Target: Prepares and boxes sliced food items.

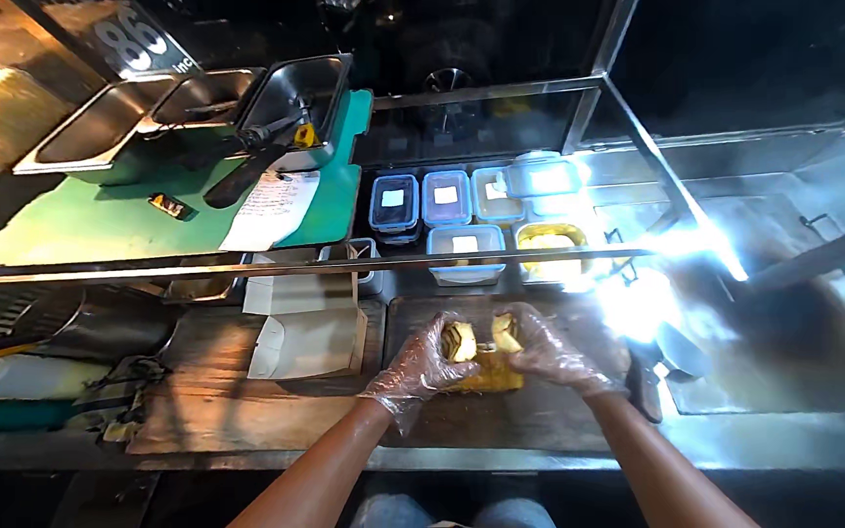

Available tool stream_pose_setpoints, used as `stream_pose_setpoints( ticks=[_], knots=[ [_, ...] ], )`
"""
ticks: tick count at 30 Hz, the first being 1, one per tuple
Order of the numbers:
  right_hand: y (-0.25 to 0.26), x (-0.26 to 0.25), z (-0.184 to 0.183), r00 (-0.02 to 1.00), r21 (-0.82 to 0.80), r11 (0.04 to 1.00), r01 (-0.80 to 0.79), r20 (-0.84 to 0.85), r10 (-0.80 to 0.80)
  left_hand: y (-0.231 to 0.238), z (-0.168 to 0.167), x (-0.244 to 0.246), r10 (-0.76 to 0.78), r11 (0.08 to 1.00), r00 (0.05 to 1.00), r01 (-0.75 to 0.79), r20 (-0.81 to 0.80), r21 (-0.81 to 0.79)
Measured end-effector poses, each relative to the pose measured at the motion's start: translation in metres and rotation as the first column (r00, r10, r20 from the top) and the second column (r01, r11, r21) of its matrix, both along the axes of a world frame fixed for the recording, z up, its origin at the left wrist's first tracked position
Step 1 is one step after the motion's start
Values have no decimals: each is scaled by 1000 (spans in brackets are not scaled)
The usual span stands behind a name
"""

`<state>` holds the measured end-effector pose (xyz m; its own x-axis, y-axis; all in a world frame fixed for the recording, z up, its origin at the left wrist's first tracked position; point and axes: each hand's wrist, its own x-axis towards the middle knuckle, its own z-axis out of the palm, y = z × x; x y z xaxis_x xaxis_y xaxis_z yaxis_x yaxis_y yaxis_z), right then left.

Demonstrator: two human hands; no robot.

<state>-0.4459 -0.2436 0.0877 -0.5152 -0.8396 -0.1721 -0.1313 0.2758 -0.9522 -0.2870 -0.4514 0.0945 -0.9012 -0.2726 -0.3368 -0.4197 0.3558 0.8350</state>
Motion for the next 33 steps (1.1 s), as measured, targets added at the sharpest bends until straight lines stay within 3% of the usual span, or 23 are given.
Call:
stream_pose_setpoints(
  ticks=[2,4,6,8,11,13,16,18,20,22,25,29,33],
  knots=[
    [3,-2,2,995,-29,997,66,79,-64,-15,10,16,65,988,996,-54,-69,146],
    [-5,3,7,990,-34,994,105,103,-101,-46,25,44,83,986,989,-63,-126,157],
    [-26,22,16,987,-20,991,134,88,-132,-93,37,79,22,998,994,-28,-109,-61],
    [-66,55,27,989,6,994,113,100,-113,-148,44,114,-41,928,999,50,32,-370],
    [-162,112,40,998,71,996,50,-36,-48,-220,37,147,-71,846,969,184,236,-500],
    [-231,139,51,997,77,997,21,-80,-15,-248,29,155,-79,869,954,208,289,-449],
    [-303,161,61,999,91,995,32,-20,-31,-271,16,170,-36,965,981,84,192,-249],
    [-331,167,65,972,261,965,31,-231,31,-280,7,185,57,998,995,-54,83,-34],
    [-349,173,61,909,424,905,-26,-366,197,-290,3,207,182,978,983,-183,24,104],
    [-367,189,50,839,529,844,-92,-415,352,-305,6,230,277,951,961,-275,12,143],
    [-384,225,-2,785,598,785,-162,-404,470,-322,10,265,383,911,924,-379,10,163],
    [-393,246,-42,802,655,744,-133,-370,469,-332,5,291,509,845,860,-490,-40,216],
    [-367,260,-36,874,598,798,66,-421,242,-332,21,289,476,856,878,-452,-43,252]
  ],
)
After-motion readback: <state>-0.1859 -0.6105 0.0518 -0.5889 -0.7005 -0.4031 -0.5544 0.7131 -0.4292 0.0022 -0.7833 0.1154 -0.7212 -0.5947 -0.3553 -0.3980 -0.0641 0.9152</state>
